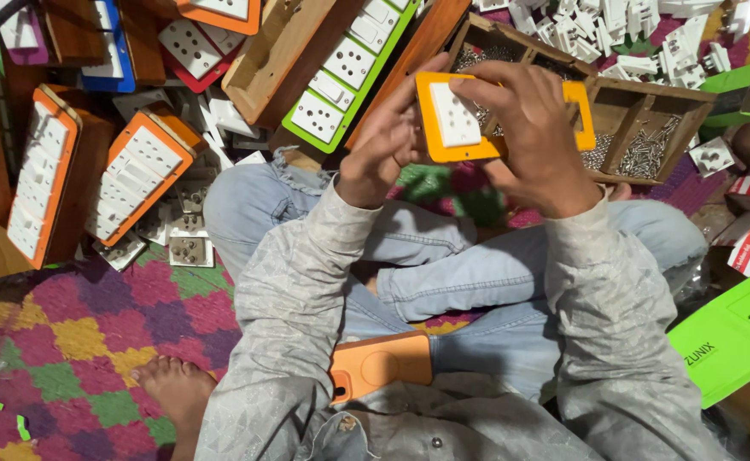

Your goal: The person assembles a multi-gang electrical socket by inserting white socket modules into an orange frame and securing them with screws. They repeatedly pick up modules and screws, align the parts, and tighten the fasteners by hand.

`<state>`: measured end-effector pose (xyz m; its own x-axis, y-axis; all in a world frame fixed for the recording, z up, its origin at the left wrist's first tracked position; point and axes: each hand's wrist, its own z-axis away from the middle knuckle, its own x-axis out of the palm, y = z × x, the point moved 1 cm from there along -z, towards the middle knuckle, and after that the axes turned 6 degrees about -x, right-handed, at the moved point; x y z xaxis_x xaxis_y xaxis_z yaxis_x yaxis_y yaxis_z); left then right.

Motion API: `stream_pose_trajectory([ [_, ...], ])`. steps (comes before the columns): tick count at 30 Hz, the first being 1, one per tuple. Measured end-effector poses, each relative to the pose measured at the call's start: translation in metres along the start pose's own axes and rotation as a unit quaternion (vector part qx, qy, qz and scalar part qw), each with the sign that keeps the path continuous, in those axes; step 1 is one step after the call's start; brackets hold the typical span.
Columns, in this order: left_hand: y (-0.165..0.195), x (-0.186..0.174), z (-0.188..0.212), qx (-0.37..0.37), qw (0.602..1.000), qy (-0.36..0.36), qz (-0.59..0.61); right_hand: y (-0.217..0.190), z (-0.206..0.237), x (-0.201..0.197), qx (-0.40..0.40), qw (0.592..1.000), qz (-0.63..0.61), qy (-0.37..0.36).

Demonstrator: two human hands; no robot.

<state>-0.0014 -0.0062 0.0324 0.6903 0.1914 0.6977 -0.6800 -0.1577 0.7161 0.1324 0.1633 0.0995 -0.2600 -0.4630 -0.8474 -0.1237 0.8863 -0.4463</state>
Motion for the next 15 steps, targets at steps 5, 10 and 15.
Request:
stream_pose_trajectory([
  [5,0.01,0.0,-0.001,0.045,0.996,0.072,-0.018,-0.008,0.005,-0.004,0.031,0.915,-0.385,0.115],
  [10,-0.007,0.012,-0.006,0.129,0.959,0.085,-0.239,-0.013,0.014,0.009,0.21,0.707,-0.658,0.152],
  [15,-0.025,0.017,-0.005,0.121,0.952,0.105,-0.262,-0.008,0.021,0.043,0.248,0.597,-0.742,0.177],
])
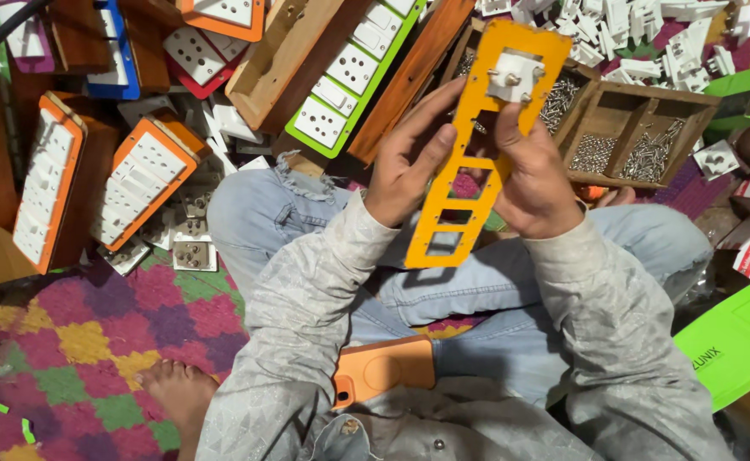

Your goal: The person assembles a multi-gang electrical socket by inserting white socket modules into an orange frame and securing them with screws. They repeatedly pick up modules and screws, align the parts, and tighten the fasteners by hand.

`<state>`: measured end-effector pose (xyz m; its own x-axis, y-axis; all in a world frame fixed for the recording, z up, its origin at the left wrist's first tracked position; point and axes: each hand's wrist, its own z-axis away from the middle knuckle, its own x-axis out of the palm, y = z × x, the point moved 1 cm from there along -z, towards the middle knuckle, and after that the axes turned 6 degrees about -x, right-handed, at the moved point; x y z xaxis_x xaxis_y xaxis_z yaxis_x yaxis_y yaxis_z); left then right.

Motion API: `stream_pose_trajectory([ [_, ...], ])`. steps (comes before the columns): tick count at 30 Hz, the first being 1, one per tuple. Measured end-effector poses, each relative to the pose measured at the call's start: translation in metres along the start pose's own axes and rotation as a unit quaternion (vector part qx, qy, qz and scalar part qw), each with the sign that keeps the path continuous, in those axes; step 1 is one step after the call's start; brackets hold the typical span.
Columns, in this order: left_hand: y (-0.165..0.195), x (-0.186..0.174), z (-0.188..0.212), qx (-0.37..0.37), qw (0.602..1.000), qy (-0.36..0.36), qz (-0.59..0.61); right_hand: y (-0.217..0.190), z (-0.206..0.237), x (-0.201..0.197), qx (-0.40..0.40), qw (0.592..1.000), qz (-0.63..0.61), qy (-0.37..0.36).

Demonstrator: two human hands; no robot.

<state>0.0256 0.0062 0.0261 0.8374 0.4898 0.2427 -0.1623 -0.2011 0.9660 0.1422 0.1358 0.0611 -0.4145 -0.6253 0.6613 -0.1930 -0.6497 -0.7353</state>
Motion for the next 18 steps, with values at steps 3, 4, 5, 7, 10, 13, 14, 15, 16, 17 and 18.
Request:
stream_pose_trajectory([
  [3,-0.004,0.005,0.001,-0.007,1.0,0.01,0.014,0.007,0.0,-0.006,0.007,0.998,0.044,0.054],
  [4,-0.005,0.007,0.002,-0.01,1.0,0.008,0.026,0.008,0.0,-0.007,0.013,0.997,0.045,0.056],
  [5,-0.005,0.009,0.004,-0.013,0.999,0.006,0.038,0.01,0.0,-0.006,0.019,0.997,0.045,0.057],
  [7,-0.006,0.01,0.006,-0.032,0.996,0.015,0.078,0.011,0.0,-0.005,0.025,0.997,0.039,0.059],
  [10,-0.01,0.011,0.007,-0.071,0.99,0.025,0.122,0.013,0.001,-0.004,0.029,0.997,0.026,0.061],
  [13,-0.013,0.011,0.007,-0.08,0.984,0.028,0.154,0.014,0.001,-0.004,0.042,0.997,0.011,0.06],
  [14,-0.014,0.011,0.007,-0.078,0.983,0.029,0.163,0.015,0.0,-0.005,0.045,0.997,-0.003,0.057],
  [15,-0.014,0.011,0.006,-0.085,0.98,0.036,0.176,0.017,-0.001,-0.005,0.048,0.997,-0.017,0.055],
  [16,-0.015,0.012,0.006,-0.093,0.977,0.044,0.189,0.018,-0.001,-0.005,0.046,0.997,-0.006,0.061],
  [17,-0.015,0.012,0.005,-0.1,0.973,0.052,0.201,0.021,-0.002,-0.006,0.045,0.997,0.005,0.067],
  [18,-0.015,0.012,0.005,-0.093,0.97,0.046,0.219,0.023,-0.003,-0.007,0.043,0.996,0.016,0.073],
])
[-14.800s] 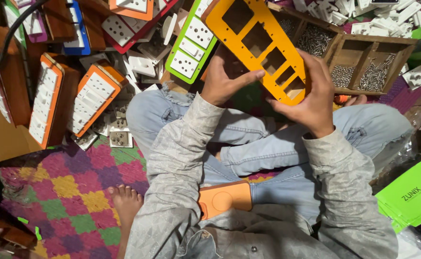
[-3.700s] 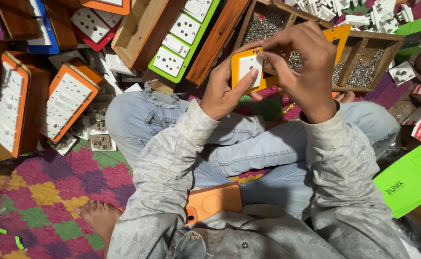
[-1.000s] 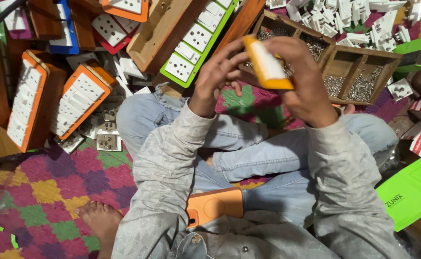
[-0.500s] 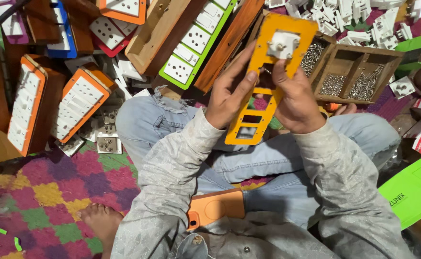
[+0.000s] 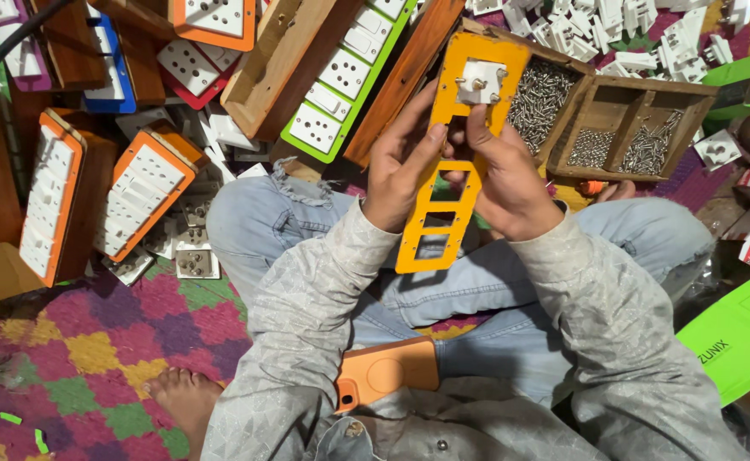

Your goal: The person assembles a multi-gang electrical socket by inserting white socket modules into an orange frame and securing them with screws. They repeatedly pick up modules and screws, align the parts, and tighten the fasteners by hand.

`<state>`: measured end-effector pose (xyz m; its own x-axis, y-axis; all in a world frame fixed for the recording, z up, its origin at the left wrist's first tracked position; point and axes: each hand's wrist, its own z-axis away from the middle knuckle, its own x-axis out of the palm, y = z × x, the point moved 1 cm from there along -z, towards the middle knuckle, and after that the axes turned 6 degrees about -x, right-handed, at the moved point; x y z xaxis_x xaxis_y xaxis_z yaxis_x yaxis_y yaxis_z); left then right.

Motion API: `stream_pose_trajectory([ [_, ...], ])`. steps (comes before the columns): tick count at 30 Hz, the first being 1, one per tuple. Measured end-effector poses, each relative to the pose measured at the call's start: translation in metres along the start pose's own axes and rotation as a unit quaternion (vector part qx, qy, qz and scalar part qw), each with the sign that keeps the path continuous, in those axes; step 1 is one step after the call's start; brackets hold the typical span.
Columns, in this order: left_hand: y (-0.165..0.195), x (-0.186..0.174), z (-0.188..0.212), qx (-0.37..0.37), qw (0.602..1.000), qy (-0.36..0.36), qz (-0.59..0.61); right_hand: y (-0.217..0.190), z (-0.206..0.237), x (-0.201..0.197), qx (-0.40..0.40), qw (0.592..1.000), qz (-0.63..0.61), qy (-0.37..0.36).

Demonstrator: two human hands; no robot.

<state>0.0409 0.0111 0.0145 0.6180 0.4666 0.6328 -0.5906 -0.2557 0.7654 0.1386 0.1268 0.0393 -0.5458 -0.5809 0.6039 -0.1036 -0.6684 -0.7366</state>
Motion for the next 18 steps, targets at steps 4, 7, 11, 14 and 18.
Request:
stream_pose_trajectory([
  [4,-0.001,0.004,0.002,0.026,0.997,-0.068,-0.005,0.011,-0.004,-0.004,-0.029,0.999,-0.016,-0.022],
  [7,-0.005,0.005,0.003,0.035,0.991,-0.085,-0.097,0.022,-0.006,-0.008,-0.035,0.999,-0.025,-0.002],
  [11,-0.014,0.007,0.003,0.057,0.976,-0.074,-0.198,0.033,-0.006,-0.014,-0.007,0.998,-0.044,0.052],
  [14,-0.014,0.003,0.005,0.071,0.962,-0.071,-0.255,0.033,-0.004,-0.017,0.015,0.996,-0.04,0.073],
  [18,-0.011,0.001,0.005,0.106,0.95,-0.059,-0.287,0.024,-0.005,-0.018,0.029,0.999,-0.039,0.012],
])
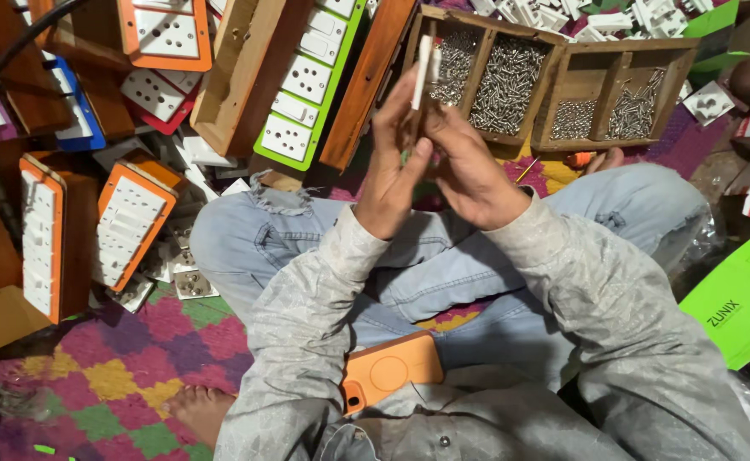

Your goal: The person assembles a multi-gang electrical socket by inserting white socket modules into an orange frame and securing them with screws. They repeatedly pick up modules and screws, align the parts, and tighten the fasteners by hand.

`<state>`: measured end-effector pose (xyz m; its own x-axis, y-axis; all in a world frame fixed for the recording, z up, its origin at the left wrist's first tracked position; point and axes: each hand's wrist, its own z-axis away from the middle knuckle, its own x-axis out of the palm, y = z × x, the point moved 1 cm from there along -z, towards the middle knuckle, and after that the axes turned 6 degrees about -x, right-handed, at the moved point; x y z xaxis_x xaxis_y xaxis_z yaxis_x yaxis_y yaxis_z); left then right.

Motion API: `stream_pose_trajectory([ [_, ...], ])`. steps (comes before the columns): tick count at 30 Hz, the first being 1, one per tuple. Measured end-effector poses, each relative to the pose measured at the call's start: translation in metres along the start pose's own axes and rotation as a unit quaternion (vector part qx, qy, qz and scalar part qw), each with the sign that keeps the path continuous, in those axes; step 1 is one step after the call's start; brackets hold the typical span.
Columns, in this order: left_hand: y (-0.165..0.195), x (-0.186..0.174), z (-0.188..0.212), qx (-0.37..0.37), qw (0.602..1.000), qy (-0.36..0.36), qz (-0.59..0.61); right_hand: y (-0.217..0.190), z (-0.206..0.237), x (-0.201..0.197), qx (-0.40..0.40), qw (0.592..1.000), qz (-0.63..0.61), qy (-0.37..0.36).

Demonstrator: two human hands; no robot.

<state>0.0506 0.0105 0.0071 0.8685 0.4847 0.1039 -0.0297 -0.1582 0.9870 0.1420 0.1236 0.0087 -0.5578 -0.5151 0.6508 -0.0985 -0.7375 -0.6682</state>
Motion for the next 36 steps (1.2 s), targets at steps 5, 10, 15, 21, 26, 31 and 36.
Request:
stream_pose_trajectory([
  [5,0.003,-0.008,-0.012,-0.045,0.993,0.096,0.055,-0.051,-0.021,-0.022,-0.194,0.849,0.491,-0.001],
  [10,0.012,-0.019,-0.014,-0.075,0.97,0.104,0.207,-0.047,-0.043,-0.039,-0.368,0.474,0.8,0.029],
  [15,0.017,-0.021,-0.013,-0.097,0.939,0.082,0.319,-0.001,-0.064,-0.051,-0.361,0.323,0.875,0.015],
  [21,0.016,-0.022,-0.014,-0.123,0.888,0.032,0.442,0.005,-0.072,-0.068,-0.358,0.379,0.853,0.002],
  [26,0.011,-0.023,-0.014,-0.137,0.887,0.009,0.442,0.006,-0.074,-0.064,-0.341,0.353,0.871,0.013],
  [31,0.011,-0.022,-0.014,-0.144,0.891,0.005,0.43,0.005,-0.074,-0.06,-0.358,0.331,0.873,0.02],
  [36,0.012,-0.022,-0.013,-0.142,0.897,0.013,0.418,0.005,-0.073,-0.06,-0.343,0.373,0.862,0.008],
])
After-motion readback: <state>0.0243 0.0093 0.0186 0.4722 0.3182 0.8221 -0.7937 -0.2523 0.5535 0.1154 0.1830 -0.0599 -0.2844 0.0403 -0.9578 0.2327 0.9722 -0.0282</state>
